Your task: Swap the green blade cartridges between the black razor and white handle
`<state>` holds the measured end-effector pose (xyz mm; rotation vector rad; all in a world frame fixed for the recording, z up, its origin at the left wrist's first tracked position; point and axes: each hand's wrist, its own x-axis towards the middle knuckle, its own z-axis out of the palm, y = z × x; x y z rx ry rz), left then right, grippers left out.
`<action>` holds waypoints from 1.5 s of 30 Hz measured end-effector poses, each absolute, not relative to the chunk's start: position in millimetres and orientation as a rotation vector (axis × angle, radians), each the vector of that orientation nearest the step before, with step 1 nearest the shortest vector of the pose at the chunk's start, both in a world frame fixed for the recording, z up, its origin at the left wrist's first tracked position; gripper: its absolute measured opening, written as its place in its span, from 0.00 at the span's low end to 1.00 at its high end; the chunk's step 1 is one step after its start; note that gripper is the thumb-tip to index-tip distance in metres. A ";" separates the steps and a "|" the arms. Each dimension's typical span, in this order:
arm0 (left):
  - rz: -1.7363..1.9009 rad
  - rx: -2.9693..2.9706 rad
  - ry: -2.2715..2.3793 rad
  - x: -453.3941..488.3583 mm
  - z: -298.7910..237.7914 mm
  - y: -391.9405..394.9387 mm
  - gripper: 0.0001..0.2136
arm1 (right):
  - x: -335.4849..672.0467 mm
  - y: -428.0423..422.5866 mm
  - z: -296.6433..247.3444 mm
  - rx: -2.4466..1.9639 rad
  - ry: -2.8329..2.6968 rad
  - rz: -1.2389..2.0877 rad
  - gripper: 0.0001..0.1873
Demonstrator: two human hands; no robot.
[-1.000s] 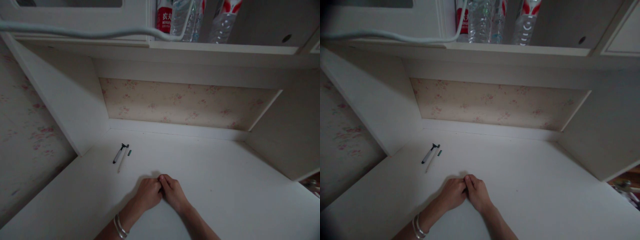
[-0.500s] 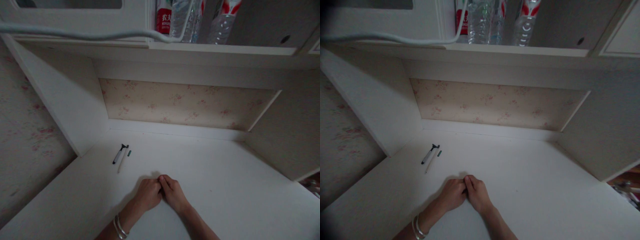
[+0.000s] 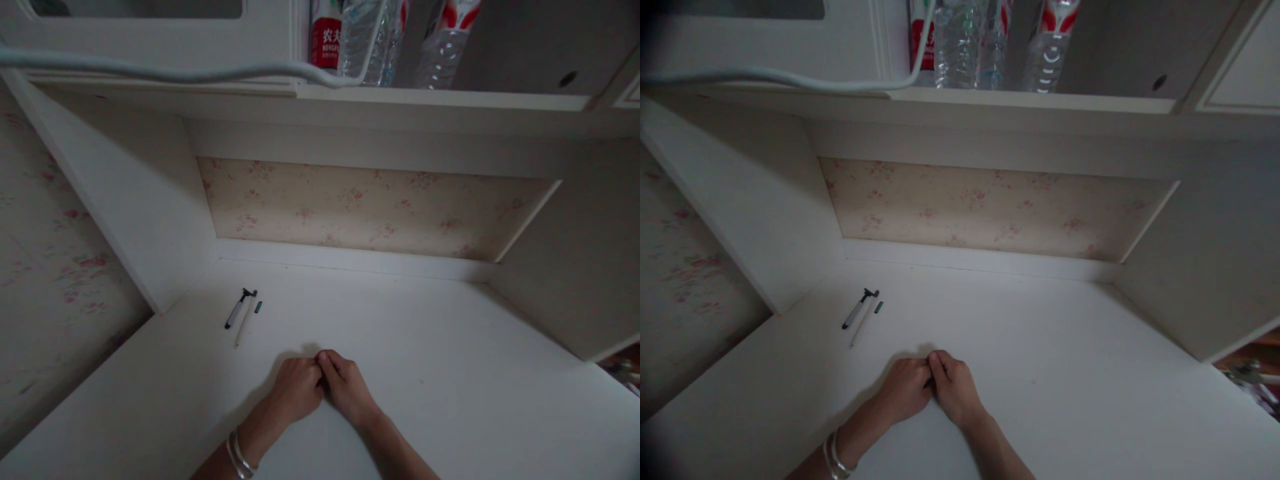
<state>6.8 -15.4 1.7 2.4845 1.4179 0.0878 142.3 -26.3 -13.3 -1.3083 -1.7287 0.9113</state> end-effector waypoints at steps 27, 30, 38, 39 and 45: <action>0.959 1.955 2.474 -113.6 8.3 40.7 0.08 | 143.9 -26.3 -20.6 -1.325 -1.649 0.932 0.24; 0.872 1.878 2.623 -135.1 3.1 46.8 0.12 | 144.5 -26.4 -22.4 -1.333 -1.640 0.940 0.23; 0.592 1.826 2.684 -145.0 -14.0 53.2 0.16 | 144.8 -26.2 -26.6 -1.352 -1.628 0.947 0.23; 0.591 1.827 2.684 -144.9 -15.0 53.3 0.16 | 144.6 -26.5 -26.1 -1.355 -1.628 0.948 0.23; 0.603 1.872 2.621 -147.0 -16.9 52.3 0.14 | 143.9 -27.3 -26.1 -1.352 -1.606 0.931 0.23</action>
